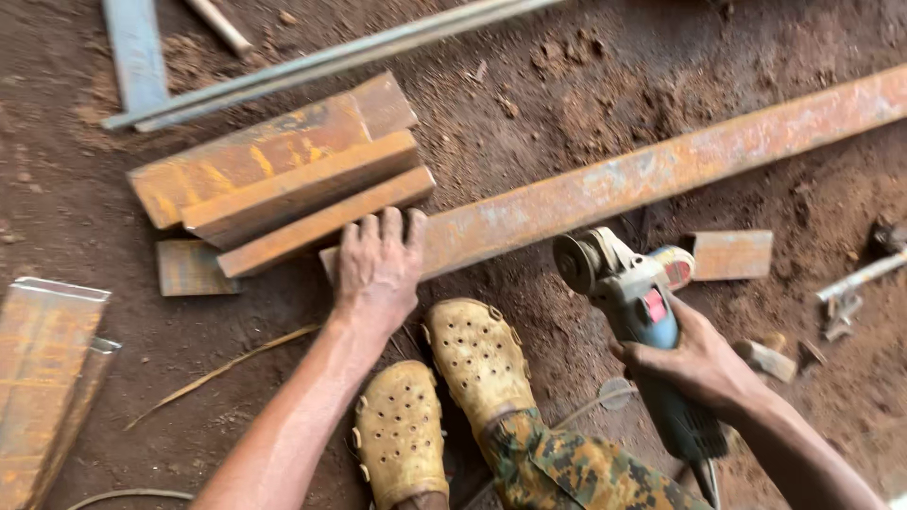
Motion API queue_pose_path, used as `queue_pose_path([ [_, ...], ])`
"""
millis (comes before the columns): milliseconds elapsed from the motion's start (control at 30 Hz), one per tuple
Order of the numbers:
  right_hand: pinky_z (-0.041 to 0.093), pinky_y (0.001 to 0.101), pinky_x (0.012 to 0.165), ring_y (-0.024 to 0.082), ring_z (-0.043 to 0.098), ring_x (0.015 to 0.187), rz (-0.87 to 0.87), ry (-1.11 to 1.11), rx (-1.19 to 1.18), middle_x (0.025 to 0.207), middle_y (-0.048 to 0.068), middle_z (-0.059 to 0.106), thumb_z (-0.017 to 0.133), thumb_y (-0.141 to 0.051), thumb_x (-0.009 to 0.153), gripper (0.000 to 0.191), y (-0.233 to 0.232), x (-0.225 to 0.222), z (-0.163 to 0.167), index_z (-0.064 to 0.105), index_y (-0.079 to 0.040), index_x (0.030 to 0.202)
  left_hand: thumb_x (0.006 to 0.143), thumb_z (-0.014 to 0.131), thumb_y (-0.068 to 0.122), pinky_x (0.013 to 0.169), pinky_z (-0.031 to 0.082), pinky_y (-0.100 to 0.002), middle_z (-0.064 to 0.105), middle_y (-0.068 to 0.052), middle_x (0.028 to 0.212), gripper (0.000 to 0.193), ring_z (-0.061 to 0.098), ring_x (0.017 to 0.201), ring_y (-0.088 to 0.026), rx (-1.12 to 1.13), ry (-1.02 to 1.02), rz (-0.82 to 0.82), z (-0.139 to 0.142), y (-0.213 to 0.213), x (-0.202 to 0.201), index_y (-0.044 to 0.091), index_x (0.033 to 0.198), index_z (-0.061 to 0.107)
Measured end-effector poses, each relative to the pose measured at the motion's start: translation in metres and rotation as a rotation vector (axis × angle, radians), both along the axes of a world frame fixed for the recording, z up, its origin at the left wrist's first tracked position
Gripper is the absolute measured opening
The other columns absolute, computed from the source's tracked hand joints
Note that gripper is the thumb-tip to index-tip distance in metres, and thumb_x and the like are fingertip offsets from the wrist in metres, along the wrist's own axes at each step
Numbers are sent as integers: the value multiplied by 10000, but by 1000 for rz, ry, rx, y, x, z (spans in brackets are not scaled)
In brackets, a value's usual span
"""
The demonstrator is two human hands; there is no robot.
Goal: The person uses an angle grinder to cut a long rusty metal bar into shorter pieces. They hold the bar with one hand and operate the grinder with the other, producing sparks as the blade cuts through the metal. Cut pieces are stacked nearby on the dirt ground.
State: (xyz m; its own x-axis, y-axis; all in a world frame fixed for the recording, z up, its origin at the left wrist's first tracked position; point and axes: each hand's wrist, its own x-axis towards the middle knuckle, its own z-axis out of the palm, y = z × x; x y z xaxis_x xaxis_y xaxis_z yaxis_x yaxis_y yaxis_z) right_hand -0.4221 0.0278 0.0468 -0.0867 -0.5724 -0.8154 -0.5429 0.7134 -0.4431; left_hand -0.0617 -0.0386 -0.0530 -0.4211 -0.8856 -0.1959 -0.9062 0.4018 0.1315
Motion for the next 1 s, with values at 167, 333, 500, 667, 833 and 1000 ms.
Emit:
queue_pose_path([
  [167, 659, 428, 643, 258, 749, 690, 37, 164, 104, 894, 135, 759, 865, -391, 649, 774, -4, 1, -2, 540, -118, 1297, 737, 688, -18, 903, 516, -509, 571, -311, 1265, 706, 628, 1010, -361, 16, 19, 11, -9, 1, -2, 2, 1412, 481],
  [333, 642, 426, 649, 248, 740, 704, 51, 136, 65, 890, 159, 766, 856, -394, 660, 746, -9, 11, 1, 566, -97, 1280, 728, 693, -3, 921, 509, -520, 582, -278, 1257, 673, 624, 1033, -360, -23, 55, 40, -2, 3, -2, 12, 1373, 503],
  [500, 652, 427, 655, 256, 762, 713, 34, 147, 103, 881, 163, 784, 849, -420, 670, 750, -13, 17, 2, 568, -91, 1281, 754, 694, 9, 860, 507, -495, 600, -245, 1201, 611, 619, 992, -337, -18, 68, 49, 5, 2, -1, 7, 1341, 522],
  [667, 647, 431, 662, 250, 764, 736, 43, 179, 116, 894, 146, 779, 850, -424, 664, 790, -15, 22, 4, 534, -124, 1323, 707, 711, 42, 848, 503, -484, 603, -227, 1173, 624, 614, 966, -320, -94, 60, 48, 8, 2, -1, 21, 1303, 527],
  [833, 653, 433, 664, 242, 774, 751, 42, 181, 133, 898, 151, 774, 836, -424, 687, 763, -19, 28, 7, 534, -116, 1317, 732, 725, 43, 834, 493, -484, 595, -188, 1098, 608, 606, 961, -319, -26, 67, 61, 12, 1, 0, 19, 1301, 512],
  [1000, 658, 430, 657, 243, 783, 736, 55, 171, 138, 899, 164, 771, 830, -432, 698, 742, -24, 29, 8, 546, -74, 1283, 694, 733, 45, 822, 493, -470, 591, -185, 1096, 639, 604, 956, -310, -78, 60, 53, 14, 0, 2, 26, 1292, 507],
])
